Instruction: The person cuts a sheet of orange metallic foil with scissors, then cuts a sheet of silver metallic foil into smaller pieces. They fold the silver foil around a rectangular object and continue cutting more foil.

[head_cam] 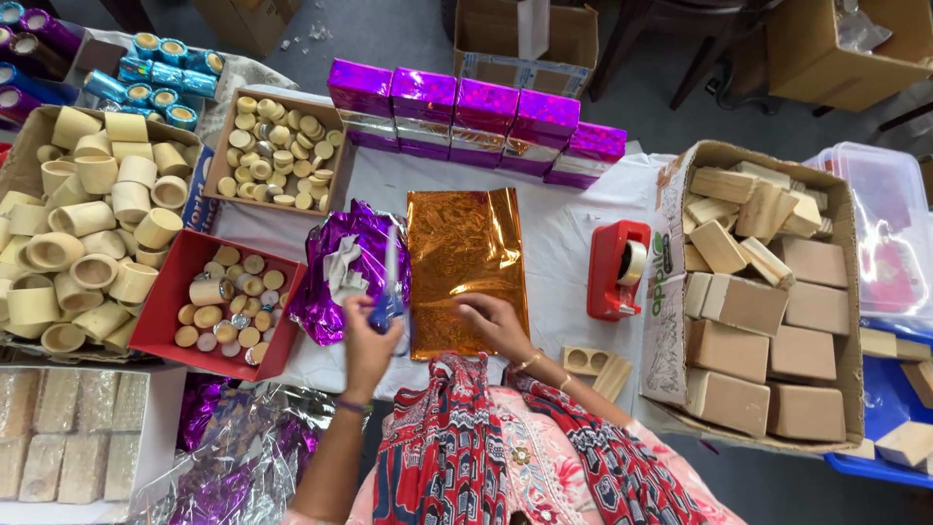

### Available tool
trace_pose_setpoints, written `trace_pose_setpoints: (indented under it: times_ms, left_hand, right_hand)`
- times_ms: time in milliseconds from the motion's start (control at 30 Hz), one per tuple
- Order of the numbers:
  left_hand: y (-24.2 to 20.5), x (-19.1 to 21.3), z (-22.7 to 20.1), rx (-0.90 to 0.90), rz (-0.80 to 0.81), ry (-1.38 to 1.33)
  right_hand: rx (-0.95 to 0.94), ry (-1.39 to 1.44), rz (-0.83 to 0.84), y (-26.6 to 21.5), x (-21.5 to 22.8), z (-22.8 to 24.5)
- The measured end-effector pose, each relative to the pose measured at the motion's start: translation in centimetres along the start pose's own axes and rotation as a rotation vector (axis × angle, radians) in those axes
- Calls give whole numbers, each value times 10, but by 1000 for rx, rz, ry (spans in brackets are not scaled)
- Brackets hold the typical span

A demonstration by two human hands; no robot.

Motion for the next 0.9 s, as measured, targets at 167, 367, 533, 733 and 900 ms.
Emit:
trace_pose_setpoints:
  times_ms: [167,367,533,733,900]
  left_hand:
    - [-16,-100,21,121,169,-302]
    - [-11,-122,75,-25,175,66]
    - [-6,-108,186,161,11,392]
    - [3,-105,159,242,-27,436]
    - [14,-122,201,183,-38,451]
  right_hand:
    - [-235,345,135,2,-22,-30]
    - [-233,252,-177,-14,36,-57]
    - [-177,86,-443,-31,101,-117]
    - [-285,-148,-555,-34,123,-129]
    - [-385,-84,-610,-33,140,-143]
Point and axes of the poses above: each hand's wrist, its own y-axis towards the middle knuckle, its own x-axis out of the back of the hand, z = x × y, the point moved 8 cm from there along y, towards the middle knuckle, and after that the axes turned 2 degrees about -x, right-handed, at the moved point
